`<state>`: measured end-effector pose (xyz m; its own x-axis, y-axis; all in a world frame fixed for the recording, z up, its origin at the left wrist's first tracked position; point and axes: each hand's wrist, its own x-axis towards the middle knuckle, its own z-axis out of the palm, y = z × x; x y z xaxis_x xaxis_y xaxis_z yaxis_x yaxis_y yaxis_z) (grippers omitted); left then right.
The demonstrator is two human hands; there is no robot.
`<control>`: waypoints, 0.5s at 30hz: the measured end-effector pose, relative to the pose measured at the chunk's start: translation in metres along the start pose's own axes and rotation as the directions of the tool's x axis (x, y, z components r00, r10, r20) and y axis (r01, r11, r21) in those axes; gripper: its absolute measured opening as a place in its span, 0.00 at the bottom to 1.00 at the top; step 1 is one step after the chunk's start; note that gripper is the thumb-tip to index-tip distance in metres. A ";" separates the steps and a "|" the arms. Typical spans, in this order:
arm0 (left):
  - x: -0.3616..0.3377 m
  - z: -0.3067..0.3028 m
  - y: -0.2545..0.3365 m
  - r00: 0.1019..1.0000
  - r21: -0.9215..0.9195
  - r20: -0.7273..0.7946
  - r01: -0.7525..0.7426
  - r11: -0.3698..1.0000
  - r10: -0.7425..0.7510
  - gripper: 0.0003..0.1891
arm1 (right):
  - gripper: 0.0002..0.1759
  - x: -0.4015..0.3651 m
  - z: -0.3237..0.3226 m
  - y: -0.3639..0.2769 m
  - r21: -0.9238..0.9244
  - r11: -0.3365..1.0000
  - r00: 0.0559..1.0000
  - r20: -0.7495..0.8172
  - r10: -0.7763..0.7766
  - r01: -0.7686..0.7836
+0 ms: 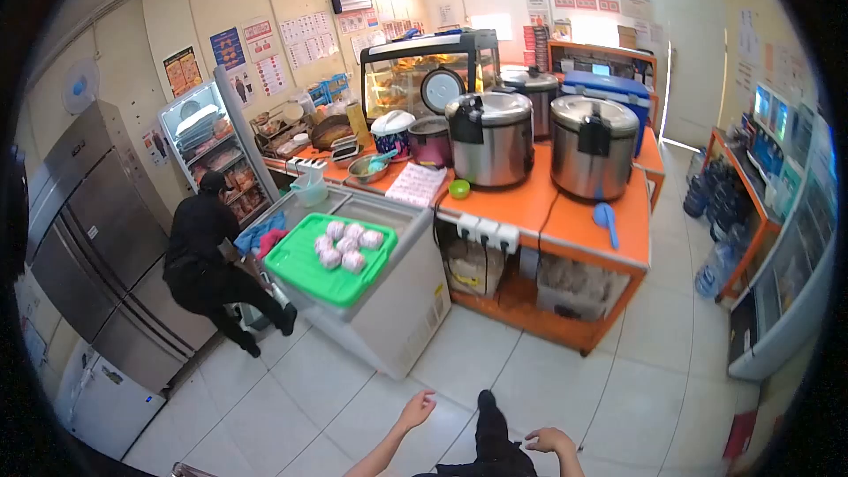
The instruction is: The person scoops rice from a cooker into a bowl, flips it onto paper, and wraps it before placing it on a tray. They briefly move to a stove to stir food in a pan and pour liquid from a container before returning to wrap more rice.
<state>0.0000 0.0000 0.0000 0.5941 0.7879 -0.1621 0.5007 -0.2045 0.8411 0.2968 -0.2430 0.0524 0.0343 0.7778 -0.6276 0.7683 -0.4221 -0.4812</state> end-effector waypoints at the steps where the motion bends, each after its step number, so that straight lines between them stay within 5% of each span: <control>1: 0.005 0.003 0.036 0.998 -0.081 -0.033 -0.046 0.996 0.044 0.22 | 0.26 0.001 -0.021 -0.004 0.151 0.987 0.999 0.008 0.047 -0.048; 2: 0.007 0.005 0.069 0.995 -0.151 -0.066 -0.091 0.984 0.081 0.21 | 0.25 0.001 -0.041 -0.009 0.307 0.947 0.996 0.026 0.088 -0.092; 3: 0.129 -0.017 0.088 0.994 -0.206 -0.041 -0.104 0.973 0.098 0.20 | 0.23 0.111 -0.139 -0.018 0.385 0.922 0.987 -0.162 0.016 0.048; 4: 0.161 -0.025 0.109 0.991 -0.254 -0.024 -0.137 0.957 0.135 0.19 | 0.21 0.157 -0.187 -0.028 0.428 0.879 0.928 -0.371 -0.040 0.209; 5: 0.177 -0.040 0.124 0.988 -0.291 0.070 -0.109 0.950 0.135 0.19 | 0.19 0.202 -0.233 -0.041 0.297 0.920 0.868 -0.490 -0.083 0.256; 7: 0.213 -0.064 0.150 0.957 -0.385 0.249 -0.043 0.922 0.148 0.18 | 0.18 0.272 -0.319 -0.101 0.215 0.806 0.550 -0.820 -0.157 0.551; 9: 0.248 -0.090 0.157 0.947 -0.378 0.270 -0.062 0.924 0.174 0.19 | 0.20 0.363 -0.393 -0.128 0.437 0.674 0.681 -0.720 -0.134 0.595; 11: 0.290 -0.113 0.153 0.967 -0.438 0.230 -0.001 0.899 0.113 0.20 | 0.22 0.413 -0.463 -0.175 0.601 0.647 0.791 -0.612 -0.004 0.468; 15: 0.403 -0.150 0.142 0.986 -0.493 0.094 -0.074 0.867 0.138 0.20 | 0.24 0.610 -0.535 -0.156 0.616 0.752 0.711 -0.636 0.301 0.233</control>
<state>0.2160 0.3760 0.1317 0.7144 0.6936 -0.0923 0.0793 0.0508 0.9956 0.5399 0.5462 0.0720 0.6620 0.7219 -0.2013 0.1919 -0.4229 -0.8856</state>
